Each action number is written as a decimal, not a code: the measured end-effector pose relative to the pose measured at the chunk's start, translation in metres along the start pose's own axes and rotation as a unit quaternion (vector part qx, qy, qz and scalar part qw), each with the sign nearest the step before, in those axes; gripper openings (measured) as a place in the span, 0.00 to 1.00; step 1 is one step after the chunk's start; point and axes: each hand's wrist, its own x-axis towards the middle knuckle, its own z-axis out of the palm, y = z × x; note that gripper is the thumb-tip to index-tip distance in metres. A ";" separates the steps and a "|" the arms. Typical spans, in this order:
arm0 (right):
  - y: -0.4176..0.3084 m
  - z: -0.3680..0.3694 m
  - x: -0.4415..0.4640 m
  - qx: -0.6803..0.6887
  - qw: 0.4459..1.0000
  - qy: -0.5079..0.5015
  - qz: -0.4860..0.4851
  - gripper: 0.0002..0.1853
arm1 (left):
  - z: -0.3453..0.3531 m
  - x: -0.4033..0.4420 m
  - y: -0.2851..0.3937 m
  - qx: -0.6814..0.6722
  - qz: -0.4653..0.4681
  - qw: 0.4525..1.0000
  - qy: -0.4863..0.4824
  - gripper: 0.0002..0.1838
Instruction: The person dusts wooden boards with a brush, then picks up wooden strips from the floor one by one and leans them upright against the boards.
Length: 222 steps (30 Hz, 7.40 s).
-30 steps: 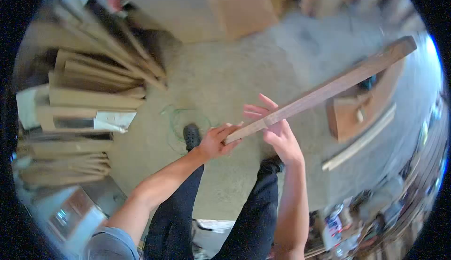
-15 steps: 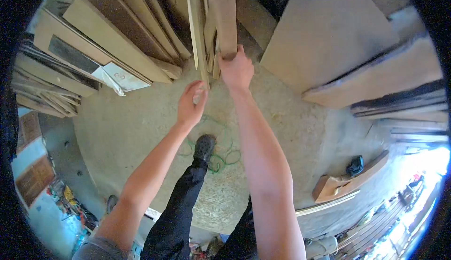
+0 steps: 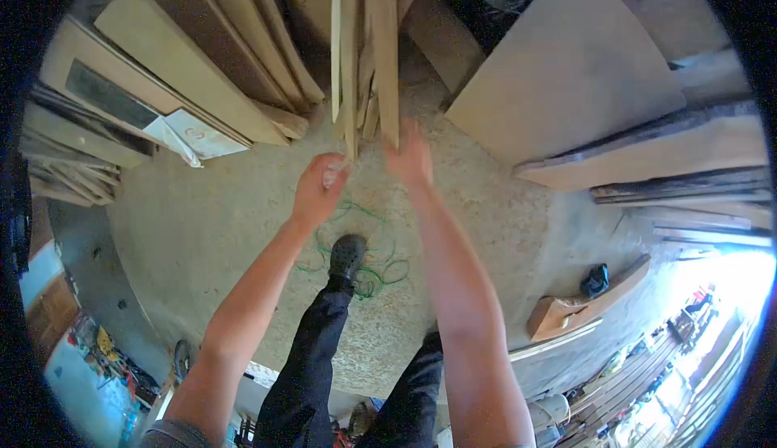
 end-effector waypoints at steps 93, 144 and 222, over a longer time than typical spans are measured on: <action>0.116 -0.200 -0.246 0.524 0.738 0.414 0.094 0.08 | 0.064 -0.152 0.044 0.098 0.231 0.968 -0.026 0.18; 0.052 -0.047 0.024 -0.112 0.993 0.032 -0.034 0.26 | 0.030 0.142 -0.095 0.234 -0.033 0.969 -0.073 0.32; -0.002 -0.567 -0.389 0.060 0.940 0.268 -0.202 0.22 | 0.020 -0.221 -0.107 0.271 -0.055 0.932 -0.235 0.19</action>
